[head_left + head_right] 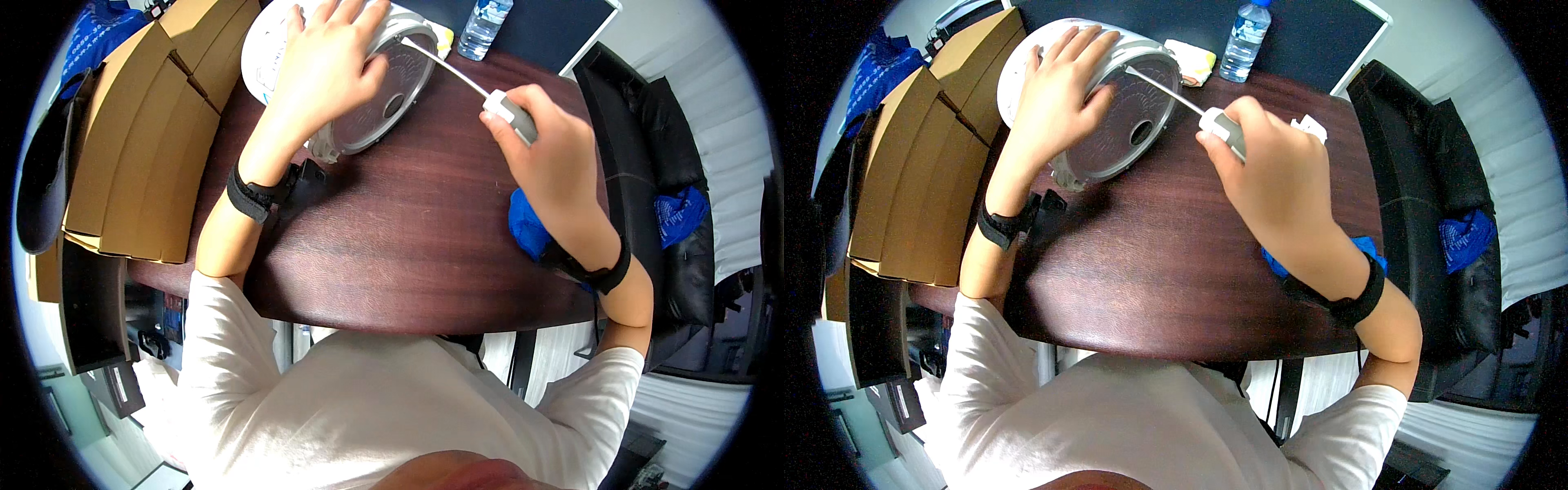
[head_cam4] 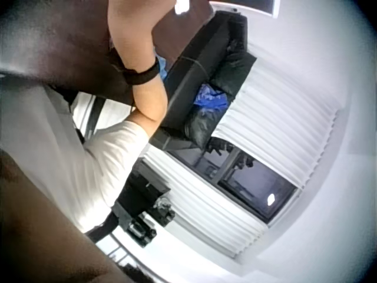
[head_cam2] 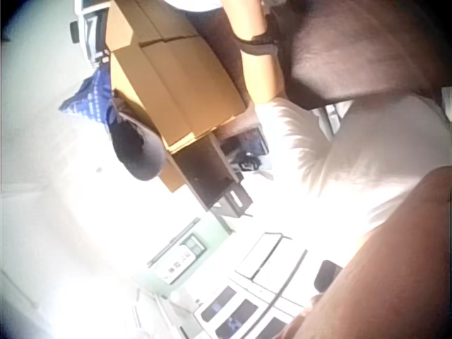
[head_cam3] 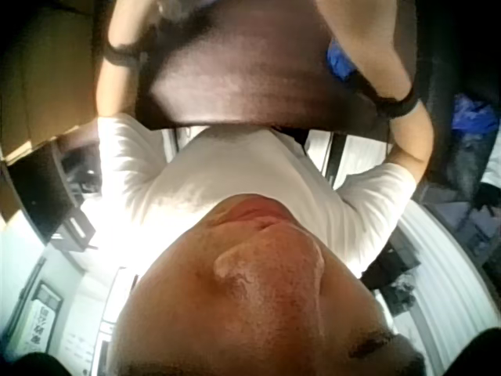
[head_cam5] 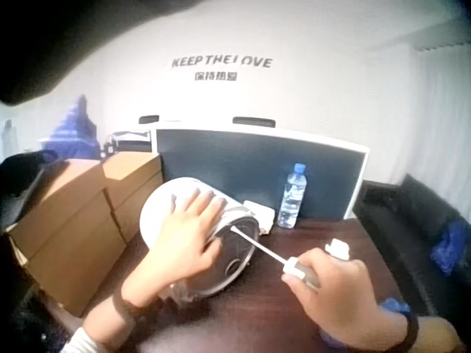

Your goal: The person uses a screwdriver to remove screws from the bottom of a white appliance, likely a rice cooker. They systematically unscrew multiple fasteners around the base while holding the appliance steady with their other hand.

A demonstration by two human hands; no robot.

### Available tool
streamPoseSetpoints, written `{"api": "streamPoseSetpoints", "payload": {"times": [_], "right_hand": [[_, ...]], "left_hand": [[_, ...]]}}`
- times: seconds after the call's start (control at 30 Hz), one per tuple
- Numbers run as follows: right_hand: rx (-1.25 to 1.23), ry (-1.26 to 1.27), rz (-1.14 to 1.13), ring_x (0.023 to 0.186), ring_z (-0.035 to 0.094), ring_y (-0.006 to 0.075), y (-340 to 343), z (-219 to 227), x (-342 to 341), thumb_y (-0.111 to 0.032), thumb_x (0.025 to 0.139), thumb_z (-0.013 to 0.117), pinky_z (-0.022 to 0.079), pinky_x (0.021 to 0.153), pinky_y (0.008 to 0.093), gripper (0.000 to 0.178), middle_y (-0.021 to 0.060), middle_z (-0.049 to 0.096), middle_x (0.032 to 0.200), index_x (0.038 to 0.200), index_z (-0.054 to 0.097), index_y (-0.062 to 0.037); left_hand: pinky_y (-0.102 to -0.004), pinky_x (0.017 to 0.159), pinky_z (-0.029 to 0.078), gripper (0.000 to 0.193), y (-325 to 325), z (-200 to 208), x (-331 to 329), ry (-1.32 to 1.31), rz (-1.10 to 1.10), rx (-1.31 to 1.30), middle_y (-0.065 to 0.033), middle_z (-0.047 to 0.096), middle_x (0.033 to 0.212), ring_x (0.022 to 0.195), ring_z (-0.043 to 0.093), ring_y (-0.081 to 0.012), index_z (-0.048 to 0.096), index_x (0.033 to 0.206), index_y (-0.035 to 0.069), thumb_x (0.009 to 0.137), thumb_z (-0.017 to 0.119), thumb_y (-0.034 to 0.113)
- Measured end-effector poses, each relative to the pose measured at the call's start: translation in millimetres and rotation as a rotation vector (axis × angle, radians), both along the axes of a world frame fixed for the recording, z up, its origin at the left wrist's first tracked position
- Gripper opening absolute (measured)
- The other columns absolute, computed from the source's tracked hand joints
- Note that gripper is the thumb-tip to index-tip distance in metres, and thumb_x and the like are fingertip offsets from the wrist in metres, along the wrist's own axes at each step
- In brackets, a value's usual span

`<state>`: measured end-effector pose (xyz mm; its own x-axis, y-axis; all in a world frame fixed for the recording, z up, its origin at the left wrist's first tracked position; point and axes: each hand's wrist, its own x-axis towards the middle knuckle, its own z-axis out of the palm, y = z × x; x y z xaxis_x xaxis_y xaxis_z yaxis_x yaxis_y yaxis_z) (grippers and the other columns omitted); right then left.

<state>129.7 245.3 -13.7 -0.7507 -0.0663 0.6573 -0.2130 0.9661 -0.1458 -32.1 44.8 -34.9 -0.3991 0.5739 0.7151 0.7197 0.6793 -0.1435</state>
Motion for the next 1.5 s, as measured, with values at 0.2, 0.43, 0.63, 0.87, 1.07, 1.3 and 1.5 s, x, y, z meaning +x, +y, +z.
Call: {"api": "streamPoseSetpoints", "payload": {"times": [0.2, 0.43, 0.63, 0.87, 1.07, 1.3, 1.5], "right_hand": [[-0.161, -0.048, 0.122, 0.058, 0.065, 0.0263, 8.5, 10.2, -5.9, -0.022, 0.081, 0.075, 0.049, 0.053, 0.0327, 0.022, 0.0135, 0.066, 0.068, 0.081, 0.063, -0.0032], [-0.444, -0.331, 0.086, 0.054, 0.057, 0.0120, 20.0, 15.5, -9.1, -0.023, 0.084, 0.073, 0.044, 0.053, 0.0260, 0.024, 0.0077, 0.065, 0.065, 0.081, 0.065, -0.0003], [-1.228, -0.933, 0.110, 0.049, 0.044, 0.0048, 19.0, 28.8, -9.0, -0.038, 0.091, 0.066, 0.029, 0.040, 0.0205, 0.034, -0.0022, 0.054, 0.069, 0.084, 0.064, -0.0051], [-0.950, -0.818, 0.033, 0.048, 0.039, 0.0017, 18.7, 13.9, -10.9, -0.039, 0.093, 0.063, 0.024, 0.037, 0.0189, 0.032, -0.0060, 0.047, 0.065, 0.084, 0.063, -0.0079], [-0.314, -0.309, 0.138, 0.054, 0.054, 0.0130, 33.0, 1.7, -15.7, -0.030, 0.089, 0.068, 0.042, 0.052, 0.0289, 0.030, 0.0103, 0.058, 0.063, 0.082, 0.067, -0.0007], [-0.227, -0.233, 0.153, 0.054, 0.057, 0.0224, 31.4, 0.2, -10.5, -0.026, 0.086, 0.070, 0.043, 0.054, 0.0307, 0.026, 0.0155, 0.059, 0.065, 0.082, 0.067, 0.0001], [-0.283, -0.239, 0.119, 0.056, 0.061, 0.0245, 21.2, 9.4, -6.9, -0.025, 0.085, 0.071, 0.045, 0.055, 0.0316, 0.025, 0.0153, 0.061, 0.066, 0.082, 0.067, -0.0002]], "left_hand": [[-0.0649, 0.107, 0.027, 0.055, 1.1, -0.2, -1.4, -0.006, 0.004, -0.002, -0.0152, 0.050, 0.139, 0.134, 0.040, -0.0349, 0.052, 0.134, 0.012, 0.082, 0.061, 0.024], [-0.0653, 0.107, 0.027, 0.054, 2.2, 1.0, -0.4, -0.019, 0.000, 0.001, -0.0154, 0.051, 0.138, 0.134, 0.041, -0.0347, 0.052, 0.134, 0.011, 0.082, 0.061, 0.024], [-0.0657, 0.106, 0.027, 0.055, 0.6, -1.0, -3.0, -0.011, 0.002, 0.001, -0.0157, 0.051, 0.138, 0.133, 0.041, -0.0353, 0.051, 0.134, 0.011, 0.082, 0.061, 0.025], [-0.0656, 0.106, 0.026, 0.057, -1.3, 1.1, -0.9, -0.025, 0.005, -0.010, -0.0151, 0.049, 0.140, 0.134, 0.040, -0.0355, 0.050, 0.136, 0.012, 0.082, 0.062, 0.025], [-0.0649, 0.107, 0.026, 0.058, 0.3, -0.5, 0.1, -0.037, 0.018, 0.007, -0.0149, 0.049, 0.141, 0.135, 0.040, -0.0349, 0.050, 0.136, 0.013, 0.081, 0.062, 0.027], [-0.0651, 0.107, 0.026, 0.058, -0.6, -1.4, -2.1, -0.031, 0.005, 0.007, -0.0144, 0.049, 0.140, 0.134, 0.041, -0.0343, 0.049, 0.136, 0.013, 0.082, 0.062, 0.028], [-0.0653, 0.107, 0.026, 0.058, -1.3, -0.5, -0.5, -0.041, 0.007, 0.007, -0.0142, 0.049, 0.140, 0.134, 0.041, -0.0345, 0.049, 0.136, 0.013, 0.082, 0.061, 0.028]]}}
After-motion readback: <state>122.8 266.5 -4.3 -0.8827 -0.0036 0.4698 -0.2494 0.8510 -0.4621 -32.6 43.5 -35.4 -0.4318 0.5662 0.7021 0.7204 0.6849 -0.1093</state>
